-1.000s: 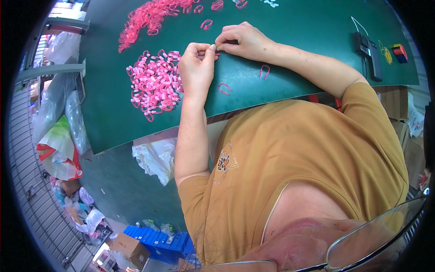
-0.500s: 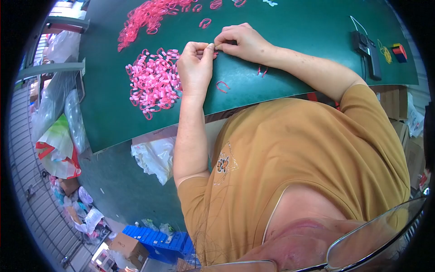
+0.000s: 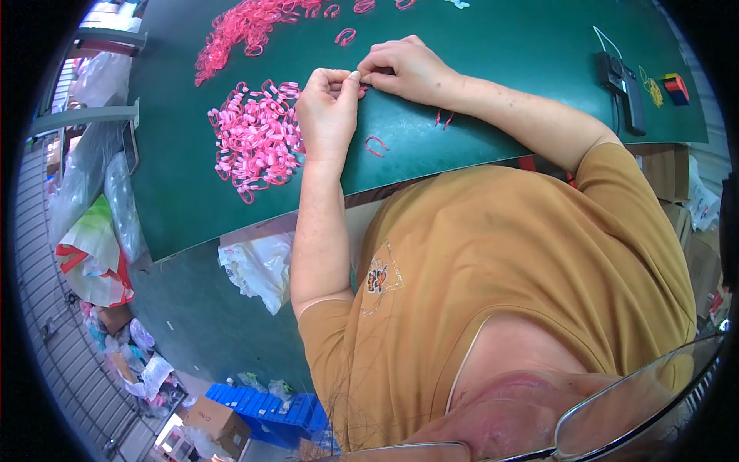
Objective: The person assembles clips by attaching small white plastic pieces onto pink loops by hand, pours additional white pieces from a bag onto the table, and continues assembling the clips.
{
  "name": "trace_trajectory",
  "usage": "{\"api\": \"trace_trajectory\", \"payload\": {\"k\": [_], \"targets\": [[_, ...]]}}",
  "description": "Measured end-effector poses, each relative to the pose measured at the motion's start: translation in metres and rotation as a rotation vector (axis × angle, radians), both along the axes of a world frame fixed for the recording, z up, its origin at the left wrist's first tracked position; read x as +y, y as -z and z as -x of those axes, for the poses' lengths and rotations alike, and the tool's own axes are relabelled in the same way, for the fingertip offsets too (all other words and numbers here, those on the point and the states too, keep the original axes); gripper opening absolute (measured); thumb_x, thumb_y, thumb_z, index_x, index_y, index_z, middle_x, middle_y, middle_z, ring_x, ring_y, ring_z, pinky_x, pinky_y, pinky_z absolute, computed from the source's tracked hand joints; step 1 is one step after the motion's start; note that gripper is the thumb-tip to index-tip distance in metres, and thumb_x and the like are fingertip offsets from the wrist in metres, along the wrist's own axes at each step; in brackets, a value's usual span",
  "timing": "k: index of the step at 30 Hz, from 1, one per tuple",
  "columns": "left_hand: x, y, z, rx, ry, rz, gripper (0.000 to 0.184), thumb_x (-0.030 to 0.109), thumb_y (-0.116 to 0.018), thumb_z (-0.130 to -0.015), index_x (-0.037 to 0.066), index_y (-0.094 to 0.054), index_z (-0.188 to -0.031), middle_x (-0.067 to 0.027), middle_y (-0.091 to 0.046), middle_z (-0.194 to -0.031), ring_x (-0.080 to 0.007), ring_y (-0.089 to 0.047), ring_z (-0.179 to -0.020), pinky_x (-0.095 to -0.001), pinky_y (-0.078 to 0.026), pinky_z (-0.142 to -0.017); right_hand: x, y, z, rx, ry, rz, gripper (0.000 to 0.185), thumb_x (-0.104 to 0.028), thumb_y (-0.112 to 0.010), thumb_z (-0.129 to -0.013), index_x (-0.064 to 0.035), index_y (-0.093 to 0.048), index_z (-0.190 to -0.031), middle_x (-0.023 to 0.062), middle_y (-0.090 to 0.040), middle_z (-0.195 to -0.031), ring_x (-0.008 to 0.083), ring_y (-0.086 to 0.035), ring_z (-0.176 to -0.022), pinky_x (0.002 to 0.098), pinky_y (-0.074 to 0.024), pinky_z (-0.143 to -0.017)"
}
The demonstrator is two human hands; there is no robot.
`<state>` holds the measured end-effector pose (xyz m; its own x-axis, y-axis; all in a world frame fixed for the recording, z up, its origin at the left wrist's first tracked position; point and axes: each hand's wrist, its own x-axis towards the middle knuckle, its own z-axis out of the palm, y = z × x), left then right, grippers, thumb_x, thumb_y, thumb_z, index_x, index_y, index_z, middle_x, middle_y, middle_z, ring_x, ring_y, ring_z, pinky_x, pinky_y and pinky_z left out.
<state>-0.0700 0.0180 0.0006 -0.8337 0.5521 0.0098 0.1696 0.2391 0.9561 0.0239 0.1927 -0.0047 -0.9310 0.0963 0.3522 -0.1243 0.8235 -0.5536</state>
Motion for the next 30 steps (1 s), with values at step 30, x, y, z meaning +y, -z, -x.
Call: {"api": "trace_trajectory", "payload": {"k": [30], "targets": [[-0.009, -0.015, -0.004, -0.150, 0.107, -0.052, 0.014, 0.007, -0.074, -0.103, 0.001, -0.073, -0.115, -0.0087, -0.079, -0.101, -0.0123, -0.078, -0.084, -0.0264, -0.061, -0.073, 0.028, -0.035, 0.013, -0.232, -0.199, -0.203, 0.020, -0.030, -0.072, -0.096, -0.0118, -0.082, -0.098, 0.0008, -0.072, -0.089, 0.0223, -0.070, -0.087, 0.0430, -0.0452, -0.099]]}}
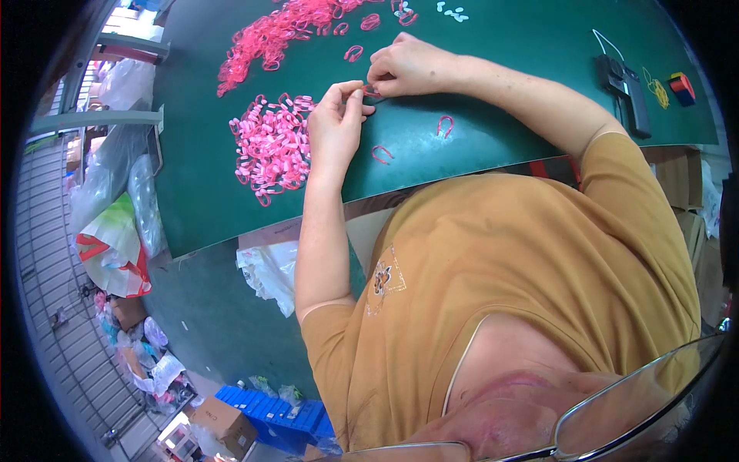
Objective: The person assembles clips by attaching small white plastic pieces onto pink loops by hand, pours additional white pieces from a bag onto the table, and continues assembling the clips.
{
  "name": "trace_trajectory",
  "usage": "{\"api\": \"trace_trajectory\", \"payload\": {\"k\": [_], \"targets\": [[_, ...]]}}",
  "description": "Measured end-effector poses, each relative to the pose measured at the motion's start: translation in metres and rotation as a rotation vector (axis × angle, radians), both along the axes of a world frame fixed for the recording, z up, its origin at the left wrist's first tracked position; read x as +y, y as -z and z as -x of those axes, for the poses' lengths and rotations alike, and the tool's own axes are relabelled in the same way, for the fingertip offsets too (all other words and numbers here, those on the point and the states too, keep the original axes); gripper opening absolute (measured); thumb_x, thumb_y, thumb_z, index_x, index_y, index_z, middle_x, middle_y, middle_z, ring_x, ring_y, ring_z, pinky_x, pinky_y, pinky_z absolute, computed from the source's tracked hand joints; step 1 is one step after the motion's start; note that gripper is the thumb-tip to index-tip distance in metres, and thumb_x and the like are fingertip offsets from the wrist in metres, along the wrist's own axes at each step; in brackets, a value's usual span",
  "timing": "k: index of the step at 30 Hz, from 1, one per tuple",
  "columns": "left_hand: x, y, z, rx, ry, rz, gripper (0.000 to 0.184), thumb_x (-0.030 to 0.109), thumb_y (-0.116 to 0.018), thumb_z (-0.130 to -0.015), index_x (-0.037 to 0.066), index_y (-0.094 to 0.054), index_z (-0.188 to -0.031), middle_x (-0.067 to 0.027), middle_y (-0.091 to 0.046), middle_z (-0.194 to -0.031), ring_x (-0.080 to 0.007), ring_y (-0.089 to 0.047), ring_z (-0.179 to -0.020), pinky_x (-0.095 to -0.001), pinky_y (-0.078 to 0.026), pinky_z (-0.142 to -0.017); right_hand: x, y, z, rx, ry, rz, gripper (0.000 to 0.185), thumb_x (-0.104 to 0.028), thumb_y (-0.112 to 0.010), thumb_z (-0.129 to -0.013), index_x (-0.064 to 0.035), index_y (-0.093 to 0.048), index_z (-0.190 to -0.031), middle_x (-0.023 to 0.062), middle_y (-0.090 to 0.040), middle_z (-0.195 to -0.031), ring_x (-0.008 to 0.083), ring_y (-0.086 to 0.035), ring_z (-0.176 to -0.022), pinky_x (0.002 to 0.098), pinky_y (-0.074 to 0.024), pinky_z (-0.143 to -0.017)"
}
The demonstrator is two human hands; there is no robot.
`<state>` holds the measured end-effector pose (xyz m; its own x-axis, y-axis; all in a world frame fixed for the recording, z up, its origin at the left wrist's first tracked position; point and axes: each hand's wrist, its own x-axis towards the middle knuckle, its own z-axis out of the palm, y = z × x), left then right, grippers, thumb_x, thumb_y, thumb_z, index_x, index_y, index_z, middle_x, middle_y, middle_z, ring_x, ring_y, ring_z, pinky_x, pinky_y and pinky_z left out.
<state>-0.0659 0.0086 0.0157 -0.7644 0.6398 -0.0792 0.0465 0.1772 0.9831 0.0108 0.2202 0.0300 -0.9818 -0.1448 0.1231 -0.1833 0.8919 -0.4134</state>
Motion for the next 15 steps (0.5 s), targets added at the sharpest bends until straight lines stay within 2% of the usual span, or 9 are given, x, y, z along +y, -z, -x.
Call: {"api": "trace_trajectory", "payload": {"k": [2, 3, 5, 6, 7, 9, 10, 12, 15], "targets": [[-0.003, 0.000, -0.005, 0.459, 0.096, 0.112, 0.022, 0.005, -0.072, -0.101, 0.003, -0.073, -0.123, -0.0102, -0.078, -0.112, -0.0151, -0.078, -0.088, -0.0306, -0.062, -0.076, 0.007, -0.013, -0.002, -0.087, -0.015, -0.079, 0.019, -0.028, -0.073, -0.094, -0.0113, -0.081, -0.095, 0.0018, -0.071, -0.087, 0.0235, -0.069, -0.085, 0.0441, -0.0454, -0.100], [-0.002, -0.007, -0.012, 0.547, 0.129, 0.124, 0.026, 0.003, -0.073, -0.098, 0.005, -0.074, -0.123, -0.0115, -0.076, -0.118, -0.0213, -0.079, -0.092, -0.0350, -0.062, -0.079, 0.008, -0.013, -0.004, -0.093, -0.014, -0.077, 0.019, -0.028, -0.073, -0.094, -0.0113, -0.081, -0.095, 0.0018, -0.071, -0.087, 0.0235, -0.069, -0.085, 0.0441, -0.0454, -0.100], [0.006, -0.006, -0.017, 0.788, 0.179, 0.134, 0.028, 0.003, -0.074, -0.098, 0.006, -0.074, -0.126, -0.0103, -0.076, -0.119, -0.0183, -0.076, -0.091, -0.0326, -0.062, -0.079, 0.011, -0.010, -0.009, -0.034, -0.101, -0.144, 0.019, -0.028, -0.072, -0.096, -0.0108, -0.080, -0.095, 0.0023, -0.070, -0.086, 0.0235, -0.069, -0.085, 0.0445, -0.0451, -0.102], [0.009, -0.003, -0.017, 0.868, 0.181, 0.125, 0.026, 0.004, -0.075, -0.096, 0.006, -0.074, -0.122, -0.0116, -0.076, -0.117, -0.0249, -0.077, -0.092, -0.0353, -0.062, -0.079, 0.011, -0.008, -0.011, -0.037, -0.102, -0.144, 0.019, -0.028, -0.072, -0.096, -0.0108, -0.080, -0.095, 0.0023, -0.070, -0.086, 0.0235, -0.069, -0.085, 0.0445, -0.0451, -0.102], [0.010, 0.000, -0.014, 0.864, 0.180, 0.126, 0.026, 0.004, -0.075, -0.096, 0.006, -0.074, -0.122, -0.0116, -0.076, -0.117, -0.0249, -0.077, -0.092, -0.0353, -0.062, -0.079, 0.011, -0.006, -0.012, -0.013, -0.105, -0.136, 0.019, -0.027, -0.072, -0.097, -0.0107, -0.081, -0.095, 0.0028, -0.070, -0.086, 0.0234, -0.069, -0.086, 0.0448, -0.0449, -0.103], [0.011, 0.006, -0.009, 1.032, 0.215, 0.094, 0.020, 0.005, -0.075, -0.095, 0.006, -0.074, -0.115, -0.0104, -0.077, -0.114, -0.0292, -0.076, -0.092, -0.0377, -0.062, -0.079, 0.011, -0.003, -0.015, 0.006, -0.107, -0.127, 0.018, -0.026, -0.071, -0.097, -0.0105, -0.081, -0.096, 0.0033, -0.070, -0.086, 0.0233, -0.069, -0.087, 0.0450, -0.0448, -0.104], [0.012, 0.007, -0.010, 1.026, 0.219, 0.094, 0.020, 0.005, -0.075, -0.095, 0.006, -0.074, -0.115, -0.0104, -0.077, -0.114, -0.0292, -0.076, -0.092, -0.0377, -0.062, -0.079, 0.012, -0.003, -0.018, 0.010, -0.112, -0.097, 0.018, -0.026, -0.071, -0.098, -0.0106, -0.081, -0.097, 0.0035, -0.070, -0.088, 0.0228, -0.069, -0.089, 0.0451, -0.0445, -0.105], [0.011, 0.006, -0.015, 1.106, 0.197, 0.093, 0.009, 0.003, -0.074, -0.094, 0.008, -0.071, -0.101, -0.0070, -0.076, -0.105, -0.0294, -0.076, -0.092, -0.0420, -0.062, -0.076, 0.011, -0.002, -0.024, 0.010, -0.115, -0.063, 0.018, -0.025, -0.070, -0.099, -0.0106, -0.081, -0.099, 0.0036, -0.070, -0.089, 0.0224, -0.069, -0.090, 0.0452, -0.0443, -0.106], [0.010, 0.015, -0.017, 1.163, 0.163, 0.073, 0.009, 0.003, -0.075, -0.092, 0.008, -0.069, -0.097, -0.0066, -0.074, -0.100, -0.0278, -0.075, -0.088, -0.0405, -0.061, -0.074, 0.010, 0.001, -0.029, -0.006, -0.074, 0.014, 0.017, -0.024, -0.070, -0.100, -0.0105, -0.080, -0.101, 0.0032, -0.069, -0.092, 0.0215, -0.068, -0.094, 0.0455, -0.0435, -0.108]]}}
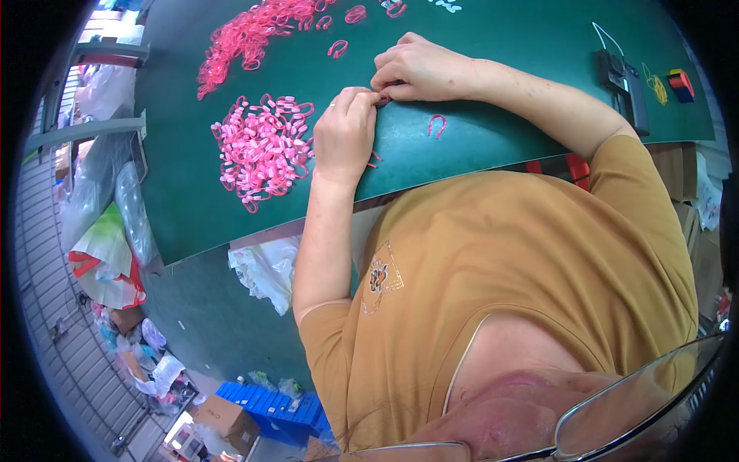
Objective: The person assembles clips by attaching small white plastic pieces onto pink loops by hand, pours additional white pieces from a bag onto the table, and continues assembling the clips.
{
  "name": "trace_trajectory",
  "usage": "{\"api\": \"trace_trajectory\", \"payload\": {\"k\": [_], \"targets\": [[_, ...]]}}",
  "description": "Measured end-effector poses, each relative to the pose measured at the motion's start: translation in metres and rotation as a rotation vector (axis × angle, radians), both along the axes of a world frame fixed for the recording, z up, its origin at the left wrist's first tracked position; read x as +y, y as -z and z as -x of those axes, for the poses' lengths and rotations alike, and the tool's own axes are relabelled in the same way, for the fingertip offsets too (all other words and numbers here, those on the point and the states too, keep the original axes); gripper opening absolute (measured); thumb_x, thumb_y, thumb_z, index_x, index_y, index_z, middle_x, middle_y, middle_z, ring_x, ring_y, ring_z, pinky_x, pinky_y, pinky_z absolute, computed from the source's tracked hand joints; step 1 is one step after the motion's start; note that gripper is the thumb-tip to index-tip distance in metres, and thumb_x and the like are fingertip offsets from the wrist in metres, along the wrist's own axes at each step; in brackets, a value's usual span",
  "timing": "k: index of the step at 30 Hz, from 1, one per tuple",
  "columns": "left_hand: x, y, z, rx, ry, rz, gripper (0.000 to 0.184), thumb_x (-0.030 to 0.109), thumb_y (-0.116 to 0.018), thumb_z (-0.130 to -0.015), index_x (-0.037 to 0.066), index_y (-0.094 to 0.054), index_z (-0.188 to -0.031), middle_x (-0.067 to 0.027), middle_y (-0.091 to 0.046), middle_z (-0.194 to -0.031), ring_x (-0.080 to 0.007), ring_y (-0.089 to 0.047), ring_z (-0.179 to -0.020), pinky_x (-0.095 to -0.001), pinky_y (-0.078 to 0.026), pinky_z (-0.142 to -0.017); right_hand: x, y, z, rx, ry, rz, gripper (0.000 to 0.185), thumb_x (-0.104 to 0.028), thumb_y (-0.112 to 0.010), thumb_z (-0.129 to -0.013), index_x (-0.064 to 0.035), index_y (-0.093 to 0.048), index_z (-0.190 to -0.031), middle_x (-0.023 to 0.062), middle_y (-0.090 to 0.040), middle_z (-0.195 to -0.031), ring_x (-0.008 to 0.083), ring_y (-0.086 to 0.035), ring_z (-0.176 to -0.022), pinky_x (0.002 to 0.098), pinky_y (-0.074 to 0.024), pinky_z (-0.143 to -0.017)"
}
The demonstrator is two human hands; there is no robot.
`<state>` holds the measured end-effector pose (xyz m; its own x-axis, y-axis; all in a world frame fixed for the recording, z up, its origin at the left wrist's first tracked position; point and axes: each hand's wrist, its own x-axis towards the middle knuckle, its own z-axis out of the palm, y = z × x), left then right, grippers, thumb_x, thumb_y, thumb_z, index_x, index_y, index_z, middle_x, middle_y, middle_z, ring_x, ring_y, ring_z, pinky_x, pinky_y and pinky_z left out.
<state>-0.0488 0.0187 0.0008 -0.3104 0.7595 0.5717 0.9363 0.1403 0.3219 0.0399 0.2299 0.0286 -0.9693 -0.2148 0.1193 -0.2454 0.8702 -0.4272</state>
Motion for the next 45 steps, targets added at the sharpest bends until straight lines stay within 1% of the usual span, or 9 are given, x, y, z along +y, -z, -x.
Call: {"api": "trace_trajectory", "payload": {"k": [8, 17, 24, 32, 37, 38, 40, 42, 45], "targets": [[-0.012, -0.004, -0.011, 0.054, 0.012, 0.078, 0.013, 0.002, -0.078, -0.088, 0.008, -0.071, -0.097, -0.0061, -0.073, -0.102, -0.0262, -0.074, -0.091, -0.0383, -0.061, -0.077, -0.006, -0.001, -0.001, 0.128, -0.128, -0.108, 0.014, -0.024, -0.070, -0.102, -0.0127, -0.078, -0.104, 0.0022, -0.066, -0.093, 0.0199, -0.068, -0.098, 0.0465, -0.0417, -0.111], [-0.011, -0.002, -0.011, 0.030, -0.001, 0.037, 0.017, -0.001, -0.079, -0.086, 0.008, -0.073, -0.100, -0.0074, -0.074, -0.104, -0.0277, -0.074, -0.094, -0.0387, -0.061, -0.079, -0.009, -0.011, 0.009, 0.007, -0.211, -0.280, 0.014, -0.026, -0.068, -0.103, -0.0162, -0.079, -0.104, 0.0004, -0.064, -0.093, 0.0172, -0.066, -0.098, 0.0454, -0.0405, -0.106], [-0.004, -0.002, -0.010, -0.074, 0.011, -0.054, 0.014, -0.003, -0.079, -0.088, 0.005, -0.072, -0.098, -0.0100, -0.076, -0.108, -0.0282, -0.076, -0.093, -0.0369, -0.062, -0.076, 0.006, -0.005, -0.001, 0.044, -0.185, -0.200, 0.017, -0.025, -0.069, -0.103, -0.0156, -0.078, -0.114, 0.0033, -0.065, -0.099, 0.0199, -0.066, -0.102, 0.0470, -0.0418, -0.106], [-0.001, 0.002, -0.007, -0.135, 0.005, -0.066, 0.016, -0.002, -0.078, -0.087, 0.008, -0.071, -0.097, -0.0071, -0.076, -0.103, -0.0271, -0.076, -0.091, -0.0382, -0.062, -0.076, 0.039, -0.018, -0.069, 0.057, -0.081, -0.113, 0.016, -0.018, -0.070, -0.103, -0.0126, -0.075, -0.117, 0.0050, -0.066, -0.102, 0.0238, -0.066, -0.104, 0.0455, -0.0442, -0.109], [0.000, -0.001, -0.010, -0.139, 0.001, -0.049, 0.015, -0.003, -0.078, -0.087, 0.007, -0.071, -0.096, -0.0070, -0.076, -0.103, -0.0272, -0.076, -0.090, -0.0383, -0.062, -0.075, 0.092, 0.000, -0.069, 0.035, 0.263, -0.221, 0.020, -0.024, -0.068, -0.105, -0.0157, -0.079, -0.118, 0.0043, -0.073, -0.108, 0.0222, -0.071, -0.111, 0.0465, -0.0465, -0.103], [0.000, -0.002, -0.011, -0.148, -0.003, -0.044, 0.015, -0.003, -0.078, -0.087, 0.007, -0.071, -0.096, -0.0070, -0.076, -0.103, -0.0270, -0.076, -0.090, -0.0381, -0.062, -0.075, 0.115, 0.016, -0.060, 0.052, 0.366, -0.102, 0.022, -0.025, -0.067, -0.105, -0.0141, -0.079, -0.120, 0.0061, -0.075, -0.110, 0.0251, -0.073, -0.110, 0.0456, -0.0513, -0.098], [0.000, -0.003, -0.011, -0.152, -0.008, -0.043, 0.015, -0.003, -0.078, -0.087, 0.007, -0.071, -0.096, -0.0071, -0.076, -0.103, -0.0268, -0.075, -0.089, -0.0379, -0.061, -0.075, 0.137, 0.021, -0.046, 0.150, 0.477, -0.210, 0.023, -0.025, -0.066, -0.104, -0.0122, -0.079, -0.119, 0.0085, -0.077, -0.109, 0.0294, -0.074, -0.105, 0.0451, -0.0571, -0.094], [0.000, -0.003, -0.011, -0.148, -0.006, -0.045, 0.015, -0.003, -0.077, -0.087, 0.006, -0.070, -0.096, -0.0071, -0.076, -0.103, -0.0267, -0.075, -0.089, -0.0379, -0.061, -0.074, 0.155, 0.030, -0.030, 0.260, 0.482, -0.154, 0.022, -0.025, -0.066, -0.103, -0.0108, -0.080, -0.112, 0.0101, -0.076, -0.105, 0.0319, -0.075, -0.100, 0.0432, -0.0607, -0.088], [0.000, -0.003, -0.012, -0.157, -0.008, -0.048, 0.015, -0.004, -0.077, -0.088, 0.007, -0.070, -0.095, -0.0070, -0.076, -0.103, -0.0267, -0.075, -0.089, -0.0380, -0.061, -0.074, 0.152, 0.002, -0.015, 0.195, 0.502, -0.143, 0.021, -0.023, -0.063, -0.096, -0.0103, -0.080, -0.097, 0.0130, -0.075, -0.096, 0.0342, -0.073, -0.097, 0.0496, -0.0538, -0.086]]}}
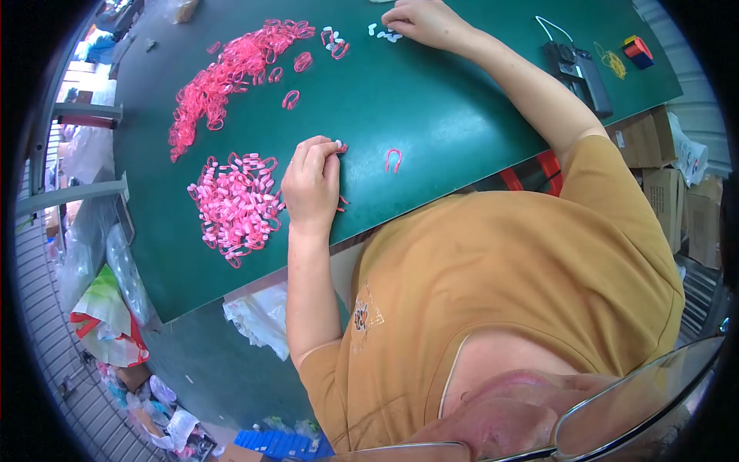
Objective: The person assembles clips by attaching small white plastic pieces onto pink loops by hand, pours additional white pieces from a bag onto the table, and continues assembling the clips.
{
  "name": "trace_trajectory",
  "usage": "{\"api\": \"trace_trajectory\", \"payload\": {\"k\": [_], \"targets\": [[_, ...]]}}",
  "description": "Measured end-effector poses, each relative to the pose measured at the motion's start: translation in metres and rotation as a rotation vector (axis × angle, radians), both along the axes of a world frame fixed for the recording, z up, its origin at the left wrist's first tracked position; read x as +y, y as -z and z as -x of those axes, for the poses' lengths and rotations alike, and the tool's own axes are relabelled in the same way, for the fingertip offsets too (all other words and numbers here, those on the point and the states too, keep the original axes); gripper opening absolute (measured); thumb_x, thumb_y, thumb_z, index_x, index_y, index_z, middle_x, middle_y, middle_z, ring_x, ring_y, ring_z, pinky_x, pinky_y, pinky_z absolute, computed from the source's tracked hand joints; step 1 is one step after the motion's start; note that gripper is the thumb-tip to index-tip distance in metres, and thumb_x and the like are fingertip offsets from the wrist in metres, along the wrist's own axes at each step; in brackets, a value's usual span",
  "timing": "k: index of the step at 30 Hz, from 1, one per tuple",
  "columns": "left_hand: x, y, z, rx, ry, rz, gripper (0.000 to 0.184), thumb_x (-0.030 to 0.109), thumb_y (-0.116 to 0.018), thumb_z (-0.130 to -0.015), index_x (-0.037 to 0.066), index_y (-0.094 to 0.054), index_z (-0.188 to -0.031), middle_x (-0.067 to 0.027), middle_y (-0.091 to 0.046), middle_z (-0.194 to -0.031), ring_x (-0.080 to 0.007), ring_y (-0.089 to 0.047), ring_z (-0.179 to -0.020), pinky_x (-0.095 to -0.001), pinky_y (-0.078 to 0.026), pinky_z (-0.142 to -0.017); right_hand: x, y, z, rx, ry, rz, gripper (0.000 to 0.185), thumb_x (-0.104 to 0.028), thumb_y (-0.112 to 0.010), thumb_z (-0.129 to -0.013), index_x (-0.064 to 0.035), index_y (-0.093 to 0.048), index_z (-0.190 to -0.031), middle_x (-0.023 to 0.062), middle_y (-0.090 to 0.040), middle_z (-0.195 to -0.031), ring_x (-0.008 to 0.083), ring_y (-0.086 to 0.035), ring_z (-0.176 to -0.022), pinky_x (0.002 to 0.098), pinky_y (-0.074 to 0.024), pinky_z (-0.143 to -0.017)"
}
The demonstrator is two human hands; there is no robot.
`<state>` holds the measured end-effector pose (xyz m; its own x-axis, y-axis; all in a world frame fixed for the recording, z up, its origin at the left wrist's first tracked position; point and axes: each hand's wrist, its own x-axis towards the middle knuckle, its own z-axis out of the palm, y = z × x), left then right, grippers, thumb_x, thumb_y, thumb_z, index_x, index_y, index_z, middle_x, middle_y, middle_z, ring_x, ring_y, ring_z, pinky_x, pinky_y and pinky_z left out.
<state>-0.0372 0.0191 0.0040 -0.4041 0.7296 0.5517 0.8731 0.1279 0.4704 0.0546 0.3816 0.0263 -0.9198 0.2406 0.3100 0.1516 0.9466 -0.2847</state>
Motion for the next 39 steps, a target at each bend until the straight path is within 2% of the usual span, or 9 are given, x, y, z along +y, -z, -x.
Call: {"api": "trace_trajectory", "payload": {"k": [10, 13, 15, 22, 25, 28, 31, 34, 39], "targets": [[-0.002, 0.001, 0.002, -0.023, 0.020, 0.029, 0.014, -0.004, -0.076, -0.091, 0.005, -0.071, -0.101, -0.0110, -0.077, -0.105, -0.0266, -0.076, -0.091, -0.0360, -0.062, -0.076, -0.006, -0.002, 0.013, -0.071, -0.011, -0.041, 0.022, -0.025, -0.067, -0.092, -0.0096, -0.083, -0.092, 0.0147, -0.075, -0.091, 0.0355, -0.073, -0.094, 0.0508, -0.0537, -0.088], [-0.002, 0.001, 0.002, -0.016, 0.033, 0.014, 0.014, -0.004, -0.076, -0.091, 0.005, -0.071, -0.101, -0.0109, -0.076, -0.105, -0.0267, -0.076, -0.091, -0.0362, -0.062, -0.076, -0.007, 0.007, 0.017, 0.136, -0.099, -0.224, 0.023, -0.027, -0.068, -0.092, -0.0103, -0.083, -0.090, 0.0142, -0.076, -0.092, 0.0355, -0.074, -0.094, 0.0521, -0.0536, -0.089], [-0.002, 0.002, 0.002, -0.024, 0.032, 0.017, 0.015, -0.005, -0.076, -0.090, 0.005, -0.071, -0.101, -0.0109, -0.076, -0.105, -0.0268, -0.076, -0.091, -0.0363, -0.062, -0.076, -0.006, 0.003, 0.027, -0.115, -0.044, -0.155, 0.024, -0.029, -0.068, -0.093, -0.0101, -0.082, -0.087, 0.0136, -0.075, -0.091, 0.0359, -0.074, -0.091, 0.0530, -0.0537, -0.088], [0.001, 0.001, 0.001, -0.025, 0.013, -0.029, 0.014, -0.003, -0.077, -0.087, 0.007, -0.070, -0.093, -0.0071, -0.076, -0.100, -0.0266, -0.075, -0.088, -0.0382, -0.061, -0.073, -0.009, 0.014, 0.034, -0.152, 0.013, -0.414, 0.028, -0.029, -0.067, -0.095, -0.0092, -0.078, -0.079, 0.0129, -0.073, -0.089, 0.0352, -0.074, -0.087, 0.0548, -0.0536, -0.087], [0.000, 0.000, 0.001, -0.032, 0.023, -0.026, 0.014, -0.004, -0.077, -0.087, 0.007, -0.070, -0.093, -0.0072, -0.076, -0.100, -0.0267, -0.075, -0.088, -0.0382, -0.061, -0.074, -0.015, -0.001, 0.029, -0.164, -0.054, -0.403, 0.025, -0.027, -0.066, -0.095, -0.0091, -0.078, -0.083, 0.0130, -0.073, -0.088, 0.0357, -0.074, -0.087, 0.0560, -0.0533, -0.087], [0.000, 0.000, 0.002, -0.028, 0.014, -0.029, 0.015, -0.004, -0.077, -0.087, 0.007, -0.069, -0.093, -0.0071, -0.076, -0.099, -0.0264, -0.075, -0.088, -0.0382, -0.061, -0.074, -0.043, -0.019, 0.019, -0.015, -0.204, -0.391, 0.024, -0.027, -0.066, -0.100, -0.0086, -0.080, -0.096, 0.0108, -0.074, -0.090, 0.0283, -0.074, -0.085, 0.0486, -0.0553, -0.084], [0.000, 0.001, 0.002, -0.005, 0.036, -0.040, 0.015, -0.004, -0.077, -0.087, 0.007, -0.069, -0.094, -0.0069, -0.075, -0.099, -0.0261, -0.075, -0.088, -0.0380, -0.060, -0.075, -0.076, -0.012, 0.010, -0.053, -0.399, 0.086, 0.020, -0.025, -0.068, -0.099, -0.0086, -0.078, -0.101, 0.0098, -0.075, -0.100, 0.0312, -0.075, -0.098, 0.0427, -0.0612, -0.084], [0.000, 0.000, 0.002, 0.011, 0.036, -0.022, 0.015, -0.004, -0.077, -0.086, 0.007, -0.069, -0.094, -0.0066, -0.075, -0.098, -0.0260, -0.074, -0.088, -0.0381, -0.060, -0.075, -0.113, 0.003, -0.009, -0.090, -0.498, -0.130, 0.016, -0.028, -0.070, -0.099, -0.0148, -0.079, -0.103, 0.0044, -0.070, -0.097, 0.0243, -0.072, -0.100, 0.0432, -0.0513, -0.091], [0.000, 0.001, 0.002, 0.013, 0.026, -0.021, 0.015, -0.003, -0.077, -0.086, 0.007, -0.069, -0.094, -0.0063, -0.075, -0.099, -0.0260, -0.074, -0.088, -0.0381, -0.060, -0.075, -0.115, -0.010, -0.015, -0.237, -0.471, -0.039, 0.017, -0.021, -0.070, -0.103, -0.0108, -0.079, -0.114, 0.0061, -0.069, -0.102, 0.0246, -0.069, -0.103, 0.0410, -0.0519, -0.094]]}}
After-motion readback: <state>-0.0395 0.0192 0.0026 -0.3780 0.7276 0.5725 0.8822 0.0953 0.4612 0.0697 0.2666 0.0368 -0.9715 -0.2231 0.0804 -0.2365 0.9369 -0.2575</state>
